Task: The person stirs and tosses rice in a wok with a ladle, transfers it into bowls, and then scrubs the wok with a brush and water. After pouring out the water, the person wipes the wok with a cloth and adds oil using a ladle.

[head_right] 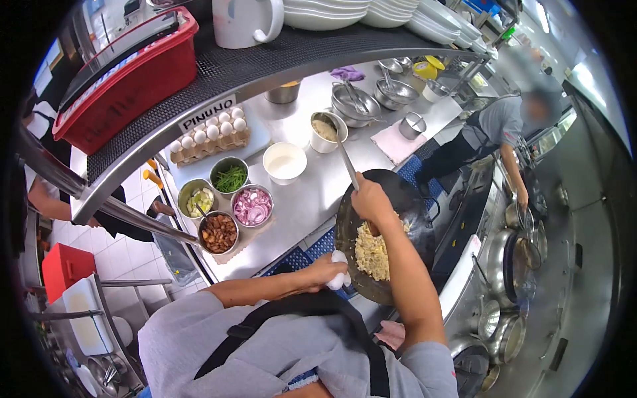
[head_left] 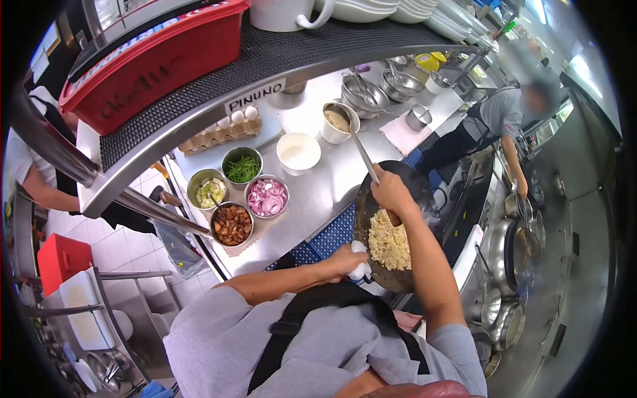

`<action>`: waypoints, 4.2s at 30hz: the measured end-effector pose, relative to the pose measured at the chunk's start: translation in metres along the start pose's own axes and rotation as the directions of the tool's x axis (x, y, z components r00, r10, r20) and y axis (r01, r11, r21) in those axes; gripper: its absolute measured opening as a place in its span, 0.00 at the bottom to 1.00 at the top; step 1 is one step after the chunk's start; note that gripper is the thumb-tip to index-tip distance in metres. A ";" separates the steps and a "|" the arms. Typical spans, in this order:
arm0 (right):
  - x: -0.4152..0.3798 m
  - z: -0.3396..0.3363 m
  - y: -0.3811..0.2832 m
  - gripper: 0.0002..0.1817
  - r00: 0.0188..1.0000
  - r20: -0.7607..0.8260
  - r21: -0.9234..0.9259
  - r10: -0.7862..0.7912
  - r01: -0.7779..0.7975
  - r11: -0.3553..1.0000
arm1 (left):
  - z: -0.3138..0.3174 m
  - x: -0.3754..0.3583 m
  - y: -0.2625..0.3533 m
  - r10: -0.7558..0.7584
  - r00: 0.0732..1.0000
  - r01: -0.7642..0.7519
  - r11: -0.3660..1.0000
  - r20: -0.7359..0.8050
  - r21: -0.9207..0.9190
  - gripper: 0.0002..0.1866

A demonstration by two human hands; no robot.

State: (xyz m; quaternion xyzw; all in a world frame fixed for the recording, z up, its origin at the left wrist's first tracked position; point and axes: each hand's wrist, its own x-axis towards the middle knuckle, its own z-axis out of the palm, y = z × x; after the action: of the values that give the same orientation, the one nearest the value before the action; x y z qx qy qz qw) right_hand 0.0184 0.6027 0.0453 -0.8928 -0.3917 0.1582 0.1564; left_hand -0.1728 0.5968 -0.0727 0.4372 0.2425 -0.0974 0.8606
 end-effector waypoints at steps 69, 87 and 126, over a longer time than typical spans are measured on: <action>-0.314 0.045 0.079 0.26 0.979 0.151 0.966 0.135 -0.117 -0.231 | 0.023 -0.014 -0.026 0.046 0.998 -0.048 0.998 -0.053 -0.049 0.10; -0.098 0.089 0.021 0.32 0.981 0.111 0.524 -0.158 0.078 0.848 | 0.006 -0.016 -0.050 -0.081 0.993 0.086 0.995 -0.090 0.058 0.13; -0.357 0.085 0.107 0.30 0.811 0.116 0.988 0.574 -0.152 0.014 | 0.072 0.009 -0.040 0.191 0.981 -0.179 0.947 -0.021 0.267 0.15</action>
State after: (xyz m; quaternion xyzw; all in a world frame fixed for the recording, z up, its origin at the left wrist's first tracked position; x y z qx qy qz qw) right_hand -0.1759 0.2798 -0.0175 -0.6453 0.0904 0.2611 0.7122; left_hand -0.1560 0.5156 -0.0694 0.5710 0.2051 -0.0376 0.7940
